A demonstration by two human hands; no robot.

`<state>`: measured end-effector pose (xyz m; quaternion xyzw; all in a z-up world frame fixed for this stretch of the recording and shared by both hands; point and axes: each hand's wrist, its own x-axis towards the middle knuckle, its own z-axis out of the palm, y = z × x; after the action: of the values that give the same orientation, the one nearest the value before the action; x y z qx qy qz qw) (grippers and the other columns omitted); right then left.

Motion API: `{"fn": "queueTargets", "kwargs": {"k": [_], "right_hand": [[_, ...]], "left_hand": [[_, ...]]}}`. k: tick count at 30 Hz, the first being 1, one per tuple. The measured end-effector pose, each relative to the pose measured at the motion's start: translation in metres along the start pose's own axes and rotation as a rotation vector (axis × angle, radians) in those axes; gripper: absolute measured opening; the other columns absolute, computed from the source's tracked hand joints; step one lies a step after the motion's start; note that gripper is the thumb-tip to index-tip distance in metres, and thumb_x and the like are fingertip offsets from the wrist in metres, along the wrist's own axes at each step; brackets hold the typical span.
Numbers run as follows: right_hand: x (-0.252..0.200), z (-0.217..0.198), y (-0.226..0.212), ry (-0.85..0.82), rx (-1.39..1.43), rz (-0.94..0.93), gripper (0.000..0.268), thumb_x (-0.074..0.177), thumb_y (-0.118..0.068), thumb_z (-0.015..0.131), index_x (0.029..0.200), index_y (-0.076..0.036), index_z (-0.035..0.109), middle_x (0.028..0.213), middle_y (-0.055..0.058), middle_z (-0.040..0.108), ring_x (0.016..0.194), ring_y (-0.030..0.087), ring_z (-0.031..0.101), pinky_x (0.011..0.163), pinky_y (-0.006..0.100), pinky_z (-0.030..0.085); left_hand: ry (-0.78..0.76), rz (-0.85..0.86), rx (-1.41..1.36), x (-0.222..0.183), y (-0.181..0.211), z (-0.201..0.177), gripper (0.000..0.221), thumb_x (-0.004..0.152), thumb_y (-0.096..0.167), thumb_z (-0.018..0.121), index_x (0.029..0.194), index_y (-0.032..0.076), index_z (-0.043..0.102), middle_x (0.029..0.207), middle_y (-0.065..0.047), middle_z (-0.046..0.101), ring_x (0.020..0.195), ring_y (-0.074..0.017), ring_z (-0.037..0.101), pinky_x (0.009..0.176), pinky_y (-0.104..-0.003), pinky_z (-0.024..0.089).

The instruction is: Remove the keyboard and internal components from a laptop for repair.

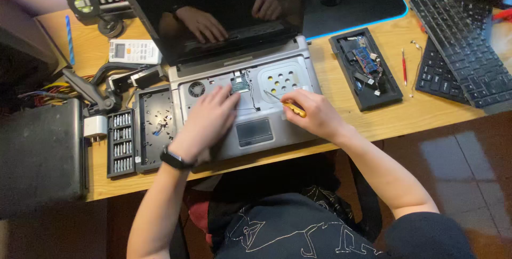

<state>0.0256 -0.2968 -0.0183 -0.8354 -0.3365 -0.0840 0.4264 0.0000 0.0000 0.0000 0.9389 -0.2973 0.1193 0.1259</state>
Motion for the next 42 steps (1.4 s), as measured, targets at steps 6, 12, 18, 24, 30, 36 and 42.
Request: {"fn": "queueTargets", "kwargs": {"k": [6, 12, 18, 24, 30, 36, 42], "right_hand": [[-0.006, 0.005, -0.006, -0.002, -0.128, -0.145, 0.019, 0.094, -0.010, 0.071, 0.113, -0.008, 0.069, 0.090, 0.011, 0.066, 0.084, 0.029, 0.066, 0.076, 0.039, 0.053], [-0.033, 0.005, -0.016, -0.050, -0.254, -0.249, 0.030, 0.083, -0.021, 0.082, 0.110, -0.010, 0.074, 0.085, 0.007, 0.062, 0.087, 0.028, 0.062, 0.085, 0.042, 0.049], [-0.062, -0.004, -0.010, 0.017, -0.320, -0.342, 0.043, 0.075, -0.023, 0.086, 0.112, -0.008, 0.073, 0.105, 0.009, 0.063, 0.105, 0.030, 0.061, 0.096, 0.046, 0.048], [-0.078, 0.012, -0.002, 0.119, -0.460, -0.293, 0.043, 0.075, -0.014, 0.086, 0.116, -0.011, 0.075, 0.110, 0.008, 0.064, 0.111, 0.027, 0.062, 0.105, 0.049, 0.048], [-0.079, 0.000, 0.000, 0.087, -0.434, -0.290, 0.040, 0.080, -0.012, 0.085, 0.119, -0.009, 0.074, 0.111, 0.007, 0.063, 0.114, 0.027, 0.061, 0.107, 0.051, 0.048], [-0.077, 0.001, -0.001, 0.082, -0.363, -0.300, 0.039, 0.082, -0.012, 0.084, 0.119, -0.007, 0.073, 0.113, 0.008, 0.062, 0.115, 0.027, 0.059, 0.107, 0.049, 0.048], [-0.085, -0.009, 0.012, 0.096, -0.217, -0.186, 0.038, 0.081, -0.010, 0.082, 0.117, -0.008, 0.073, 0.111, 0.009, 0.064, 0.108, 0.028, 0.062, 0.097, 0.041, 0.052]], "left_hand": [[-0.042, 0.063, -0.075, -0.035, 0.073, -0.001, 0.064, 0.081, 0.033, 0.075, 0.135, 0.005, 0.056, 0.144, -0.020, 0.051, 0.134, -0.0420, 0.049, 0.106, -0.054, 0.041], [0.154, 0.068, 0.045, -0.055, 0.077, 0.028, 0.045, 0.090, 0.015, 0.062, 0.134, 0.012, 0.064, 0.141, -0.017, 0.060, 0.135, -0.0351, 0.055, 0.112, -0.054, 0.040], [0.217, 0.110, 0.097, -0.059, 0.079, 0.039, 0.043, 0.090, 0.013, 0.060, 0.132, 0.011, 0.066, 0.139, -0.019, 0.062, 0.133, -0.0389, 0.057, 0.113, -0.058, 0.040], [0.213, 0.122, 0.092, -0.063, 0.081, 0.039, 0.045, 0.089, 0.013, 0.060, 0.134, 0.011, 0.067, 0.140, -0.021, 0.062, 0.132, -0.0407, 0.057, 0.113, -0.062, 0.039], [0.260, 0.065, 0.054, -0.057, 0.094, 0.052, 0.043, 0.091, 0.007, 0.064, 0.134, 0.012, 0.067, 0.139, -0.020, 0.062, 0.133, -0.0425, 0.056, 0.115, -0.063, 0.038], [0.257, 0.026, 0.054, -0.063, 0.094, 0.057, 0.043, 0.092, 0.006, 0.064, 0.134, 0.013, 0.067, 0.140, -0.019, 0.062, 0.134, -0.0422, 0.056, 0.115, -0.064, 0.038], [0.247, -0.024, 0.004, -0.060, 0.097, 0.052, 0.051, 0.085, -0.002, 0.061, 0.133, 0.013, 0.068, 0.139, -0.018, 0.063, 0.134, -0.0404, 0.056, 0.116, -0.062, 0.038]]}}
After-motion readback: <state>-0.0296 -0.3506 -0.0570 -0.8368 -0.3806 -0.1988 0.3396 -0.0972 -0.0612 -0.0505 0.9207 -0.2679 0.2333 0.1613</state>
